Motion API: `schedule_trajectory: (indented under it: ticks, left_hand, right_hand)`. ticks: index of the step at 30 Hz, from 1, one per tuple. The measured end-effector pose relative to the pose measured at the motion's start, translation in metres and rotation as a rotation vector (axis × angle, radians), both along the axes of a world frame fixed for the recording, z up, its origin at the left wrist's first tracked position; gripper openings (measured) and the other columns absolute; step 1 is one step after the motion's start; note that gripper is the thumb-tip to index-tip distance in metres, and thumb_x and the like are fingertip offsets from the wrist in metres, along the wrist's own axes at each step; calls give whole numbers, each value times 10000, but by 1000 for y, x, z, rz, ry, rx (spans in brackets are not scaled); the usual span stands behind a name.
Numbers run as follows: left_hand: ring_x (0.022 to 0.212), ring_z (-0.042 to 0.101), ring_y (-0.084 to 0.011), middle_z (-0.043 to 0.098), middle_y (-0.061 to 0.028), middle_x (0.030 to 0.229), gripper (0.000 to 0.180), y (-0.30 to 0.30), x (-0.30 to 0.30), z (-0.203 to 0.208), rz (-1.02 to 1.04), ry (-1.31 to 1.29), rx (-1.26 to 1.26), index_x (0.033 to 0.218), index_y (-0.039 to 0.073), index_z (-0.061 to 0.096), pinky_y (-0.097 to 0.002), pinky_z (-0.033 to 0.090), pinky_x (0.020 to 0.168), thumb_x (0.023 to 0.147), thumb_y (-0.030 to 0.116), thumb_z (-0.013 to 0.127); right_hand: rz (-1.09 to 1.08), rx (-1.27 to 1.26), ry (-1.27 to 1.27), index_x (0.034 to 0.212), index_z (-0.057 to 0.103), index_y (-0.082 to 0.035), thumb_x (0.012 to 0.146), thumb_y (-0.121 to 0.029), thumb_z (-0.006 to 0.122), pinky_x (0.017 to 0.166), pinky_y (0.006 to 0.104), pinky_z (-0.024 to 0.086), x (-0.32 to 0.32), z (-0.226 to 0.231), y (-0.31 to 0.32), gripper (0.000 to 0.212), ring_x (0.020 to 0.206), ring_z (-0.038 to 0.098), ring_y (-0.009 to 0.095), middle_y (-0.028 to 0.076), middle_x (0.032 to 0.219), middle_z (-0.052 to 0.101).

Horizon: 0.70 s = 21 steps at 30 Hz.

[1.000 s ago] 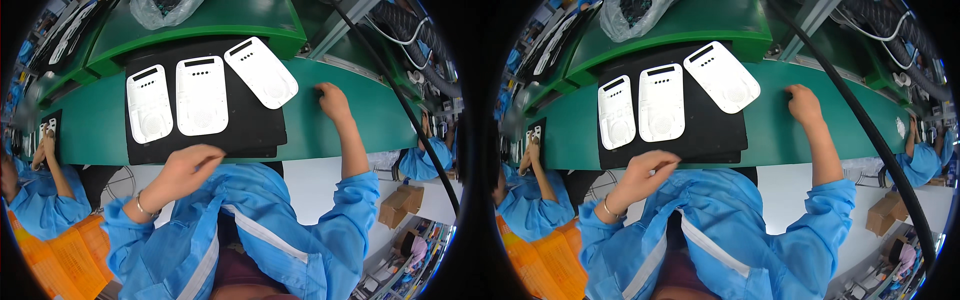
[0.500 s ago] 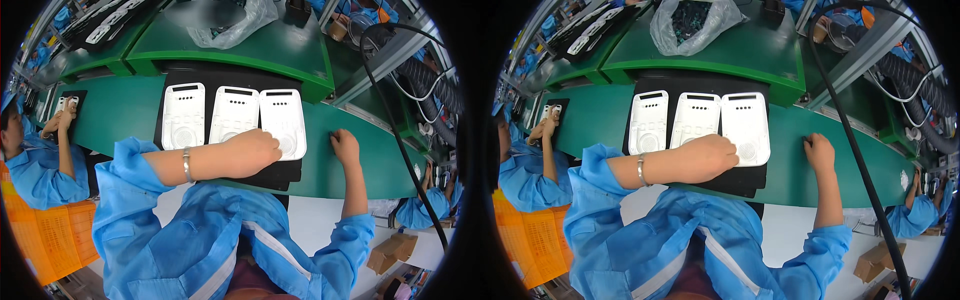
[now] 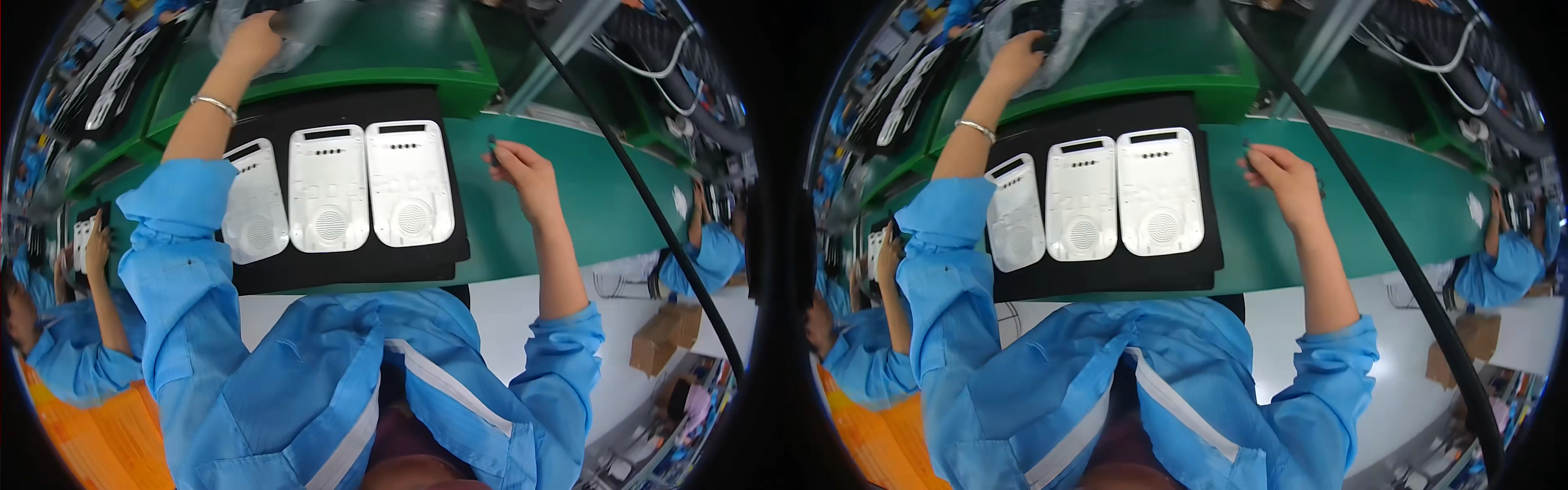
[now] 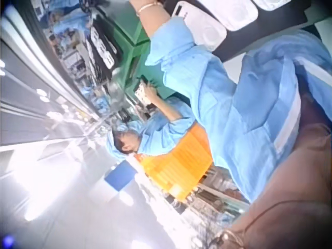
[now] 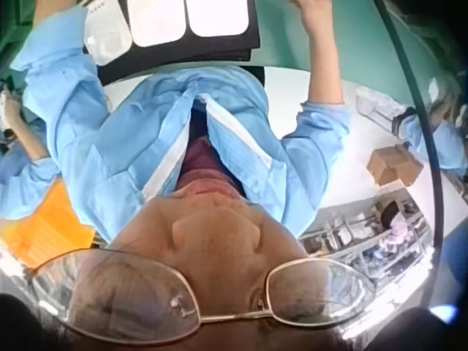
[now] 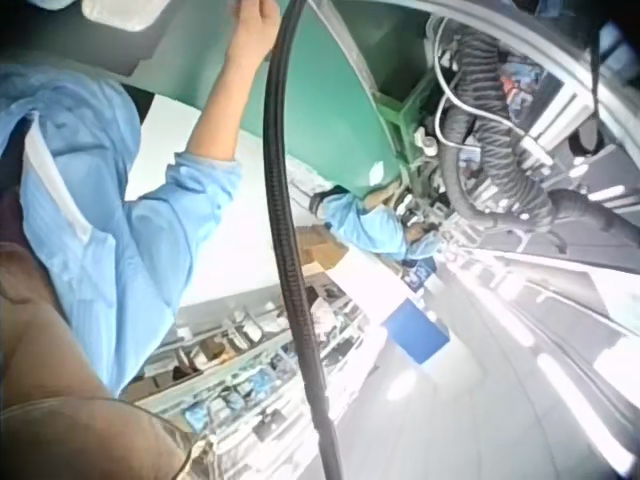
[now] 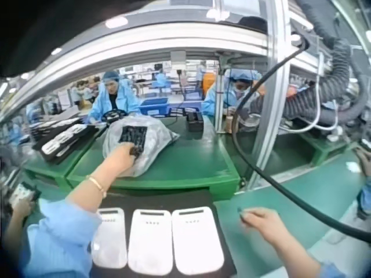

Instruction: Assembling small electronic components into white plastic housings on a production line.

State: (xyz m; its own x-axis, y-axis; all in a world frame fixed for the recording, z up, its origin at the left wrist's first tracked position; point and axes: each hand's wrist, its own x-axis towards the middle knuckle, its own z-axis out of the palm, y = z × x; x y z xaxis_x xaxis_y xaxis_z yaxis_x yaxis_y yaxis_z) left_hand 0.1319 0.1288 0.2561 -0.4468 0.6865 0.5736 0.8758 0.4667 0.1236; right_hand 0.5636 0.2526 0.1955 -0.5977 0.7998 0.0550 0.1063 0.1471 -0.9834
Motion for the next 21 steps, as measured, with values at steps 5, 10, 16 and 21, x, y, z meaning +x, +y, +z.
schedule_trajectory:
  ticks: [5,10,16,21]
  left_hand:
    - [1101,559,-348,564,-194,1224,528,35,-30,-5,43,-251,-197,1328,109,457,-422,425,961,800,109,470]
    - [955,623,-301,653,-151,1016,423,37,-47,-10,-112,-48,-241,1179,64,554,-367,487,839,758,88,584]
    - [822,638,-343,659,-189,830,231,21,-20,-10,-86,-151,-14,956,76,631,-410,503,730,727,91,606]
    - [789,635,-350,649,-196,800,178,5,0,-6,-138,-132,37,904,54,623,-413,503,696,731,55,579]
  right_hand:
    - [34,54,4,1079,634,21,871,-160,626,735,249,508,0,7,-16,276,790,621,120,81,933,675]
    - [36,237,6,1039,655,-14,850,-112,631,764,257,506,-12,10,-30,215,829,625,120,68,900,673]
    - [150,1100,-80,925,671,-44,774,-56,649,695,320,508,-49,18,-36,154,791,626,223,88,863,666]
    - [212,1271,-73,872,685,-58,728,-44,668,679,330,509,-73,12,-38,146,795,614,230,54,832,668]
